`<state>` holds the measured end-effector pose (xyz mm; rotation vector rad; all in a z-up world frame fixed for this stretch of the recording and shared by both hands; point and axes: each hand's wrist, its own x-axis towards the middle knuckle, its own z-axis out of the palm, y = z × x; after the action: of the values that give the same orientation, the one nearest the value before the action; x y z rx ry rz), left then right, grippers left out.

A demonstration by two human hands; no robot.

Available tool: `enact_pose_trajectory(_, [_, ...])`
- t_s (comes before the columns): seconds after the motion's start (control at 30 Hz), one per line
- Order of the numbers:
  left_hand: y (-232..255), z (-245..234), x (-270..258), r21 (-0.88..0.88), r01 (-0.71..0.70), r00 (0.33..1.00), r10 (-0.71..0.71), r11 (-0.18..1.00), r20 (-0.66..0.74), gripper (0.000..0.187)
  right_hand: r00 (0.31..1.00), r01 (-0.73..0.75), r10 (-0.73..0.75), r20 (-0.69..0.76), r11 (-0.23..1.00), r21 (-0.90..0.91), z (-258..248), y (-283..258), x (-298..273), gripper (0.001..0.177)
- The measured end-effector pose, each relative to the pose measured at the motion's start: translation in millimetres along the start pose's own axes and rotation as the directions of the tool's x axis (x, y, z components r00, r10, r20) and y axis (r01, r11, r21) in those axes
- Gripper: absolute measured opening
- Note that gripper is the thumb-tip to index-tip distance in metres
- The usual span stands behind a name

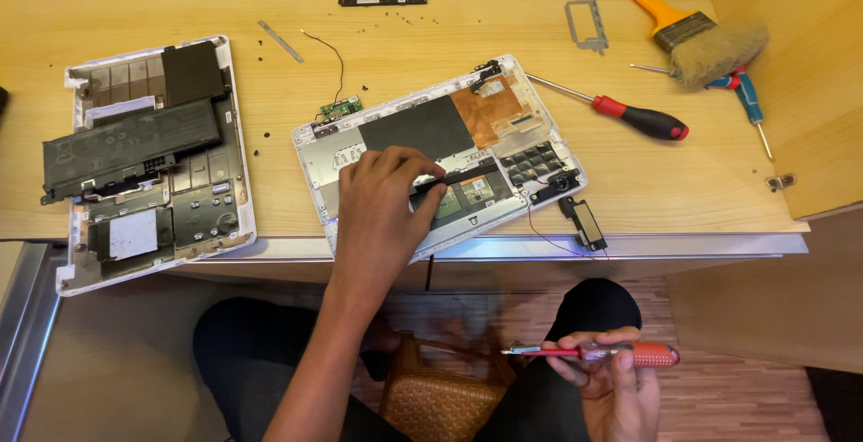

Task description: The person uses a red-handled screwdriver to remove a screw from a small metal bracket and then places the screw onto the disassembled laptop chassis. The person repeats this process with another screw.

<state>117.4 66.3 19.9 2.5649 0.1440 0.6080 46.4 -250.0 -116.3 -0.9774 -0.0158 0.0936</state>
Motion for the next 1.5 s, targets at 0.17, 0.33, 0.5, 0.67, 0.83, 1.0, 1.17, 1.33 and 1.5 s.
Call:
enact_pose_trajectory(0.17, [-5.7, 7.5, -0.2, 0.09, -0.038, 0.999, 0.037, 0.995, 0.015, 0.017, 1.0, 0.018, -0.018, -0.002, 1.0, -0.004, -5.9, 5.2, -1.0, 0.022])
enact_pose_trajectory(0.33, [-1.6, 0.7, 0.4, 0.021, 0.006, 0.999, -0.007, 1.0, 0.041, 0.006, 0.997, 0.041, -0.041, -0.062, 0.999, 0.001, 9.6, 4.1, -6.9, 0.022])
enact_pose_trajectory(0.5, [-4.7, 0.3, -0.8, -0.053, 0.031, 0.997, -0.027, 0.998, 0.078, 0.004, 0.992, 0.104, -0.105, -0.074, 0.994, -0.008, 24.5, -0.8, -8.7, 0.021])
enact_pose_trajectory(0.67, [-3.1, -20.2, 4.5, -0.226, 0.049, 0.992, -0.021, 0.973, 0.126, 0.028, 0.982, 0.058, -0.072, -0.174, 0.995, -0.08, 22.1, -2.8, -9.2, 0.021])
enact_pose_trajectory(0.83, [-7.1, -24.3, 6.5, -0.237, 0.031, 0.989, 0.004, 0.971, 0.147, 0.03, 0.988, 0.052, -0.069, -0.141, 0.991, -0.12, 4.8, 6.6, -4.2, 0.021])
enact_pose_trajectory(1.0, [-4.2, -32.3, 16.8, -0.284, 0.075, 0.961, 0.007, 0.956, 0.276, 0.029, 0.991, 0.114, -0.124, -0.056, 0.983, -0.144, 5.3, 5.6, -4.4, 0.019])
enact_pose_trajectory(1.17, [-6.3, -25.5, 21.8, -0.246, 0.114, 0.956, -0.039, 0.963, 0.29, 0.03, 0.969, 0.16, -0.192, -0.152, 0.967, -0.2, 36.3, -19.8, 1.8, 0.019])
enact_pose_trajectory(1.33, [-2.2, -25.5, 19.0, -0.231, 0.203, 0.94, -0.123, 0.952, 0.317, 0.028, 0.891, 0.314, -0.4, -0.214, 0.884, -0.346, 119.6, -52.2, 47.3, 0.026])
enact_pose_trajectory(1.5, [-5.8, -24.2, 13.9, -0.293, 0.144, 0.969, -0.075, 0.945, 0.236, 0.039, 0.934, 0.337, -0.351, 0.074, 0.789, -0.514, 190.9, -58.5, 97.6, 0.025])
